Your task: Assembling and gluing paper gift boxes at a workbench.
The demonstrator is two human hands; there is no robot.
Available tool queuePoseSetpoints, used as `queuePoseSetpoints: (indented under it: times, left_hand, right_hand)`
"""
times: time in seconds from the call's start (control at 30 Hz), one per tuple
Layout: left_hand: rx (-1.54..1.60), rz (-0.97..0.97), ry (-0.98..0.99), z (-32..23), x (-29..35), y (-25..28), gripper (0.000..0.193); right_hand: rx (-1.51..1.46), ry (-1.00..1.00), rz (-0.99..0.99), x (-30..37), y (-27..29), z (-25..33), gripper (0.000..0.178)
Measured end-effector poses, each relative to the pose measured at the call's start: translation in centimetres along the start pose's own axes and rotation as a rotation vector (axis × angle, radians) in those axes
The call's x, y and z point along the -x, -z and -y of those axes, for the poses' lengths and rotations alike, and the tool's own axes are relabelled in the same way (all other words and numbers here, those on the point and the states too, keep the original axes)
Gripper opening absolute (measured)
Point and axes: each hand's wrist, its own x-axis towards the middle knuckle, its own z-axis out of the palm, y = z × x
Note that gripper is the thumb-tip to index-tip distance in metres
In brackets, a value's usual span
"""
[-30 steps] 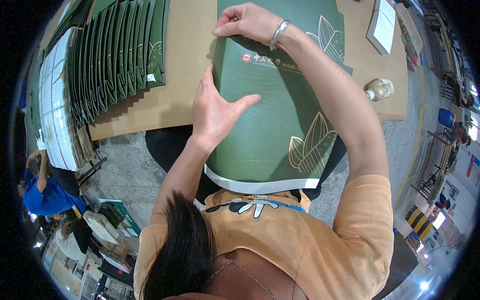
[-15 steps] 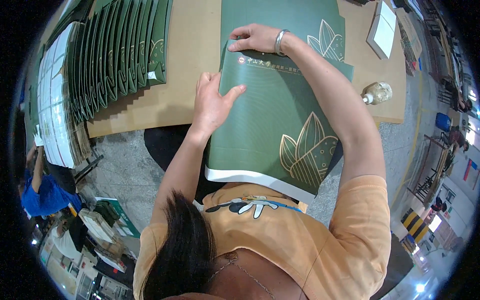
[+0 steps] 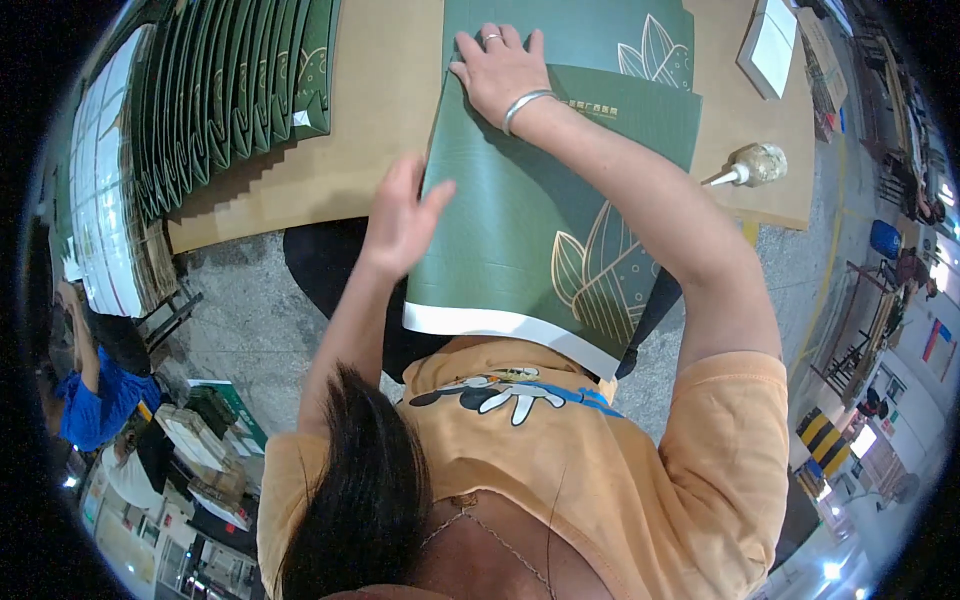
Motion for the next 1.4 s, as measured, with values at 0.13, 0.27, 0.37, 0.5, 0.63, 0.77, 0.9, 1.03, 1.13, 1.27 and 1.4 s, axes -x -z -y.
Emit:
queuePoseSetpoints:
  times: [0.13, 0.27, 0.37, 0.5, 0.63, 0.77, 0.9, 1.03, 1.13, 1.27, 1.4]
  left_hand:
    - [-0.145, -0.021, 0.335, -1.4, 5.9, 0.4, 0.028]
    - [-0.033, -0.049, 0.422, -0.6, 6.2, 0.0, 0.039]
    - [0.166, 0.004, 0.637, -0.1, 6.1, -0.2, 0.047]
    - [-0.011, -0.063, 0.515, -1.7, 5.8, -1.1, 0.027]
    - [-0.194, 0.071, 0.21, -2.3, 4.6, 0.8, 0.032]
    - [-0.075, 0.162, 0.522, -2.2, 7.4, -0.1, 0.047]
    - [-0.36, -0.03, 0.221, -5.9, 8.4, -3.2, 0.061]
    - [-0.397, 0.072, 0.361, -6.0, 6.9, -5.2, 0.073]
    - [-0.393, 0.02, 0.412, -5.2, 6.2, -5.9, 0.073]
    - [-0.372, -0.044, 0.363, -3.6, 6.7, -6.3, 0.068]
    - [-0.318, -0.066, 0.266, -2.6, 6.8, -4.3, 0.068]
  right_hand:
    - [-0.051, 0.018, -0.163, 1.3, -2.1, -1.0, 0.042]
    - [-0.019, 0.051, -0.19, 1.1, -2.2, -0.4, 0.044]
    - [-0.03, 0.072, -0.2, 1.1, -2.3, -0.5, 0.045]
    - [0.002, 0.109, -0.323, 1.0, -2.6, -1.0, 0.042]
    - [0.006, 0.035, -0.221, -1.9, 0.2, -2.8, 0.048]
    - [0.009, -0.141, 0.002, -2.2, -0.1, -6.2, 0.051]
    - [-0.145, -0.049, -0.335, -1.1, -1.3, -5.1, 0.051]
    - [0.126, -0.163, -0.235, -1.3, 0.4, -2.9, 0.046]
    - [0.097, -0.145, -0.272, -1.4, 1.8, -2.4, 0.041]
    - [0.007, -0.042, -0.307, -2.0, 2.5, -3.0, 0.043]
    - [-0.19, -0.098, -0.254, -3.4, 5.3, -2.2, 0.05]
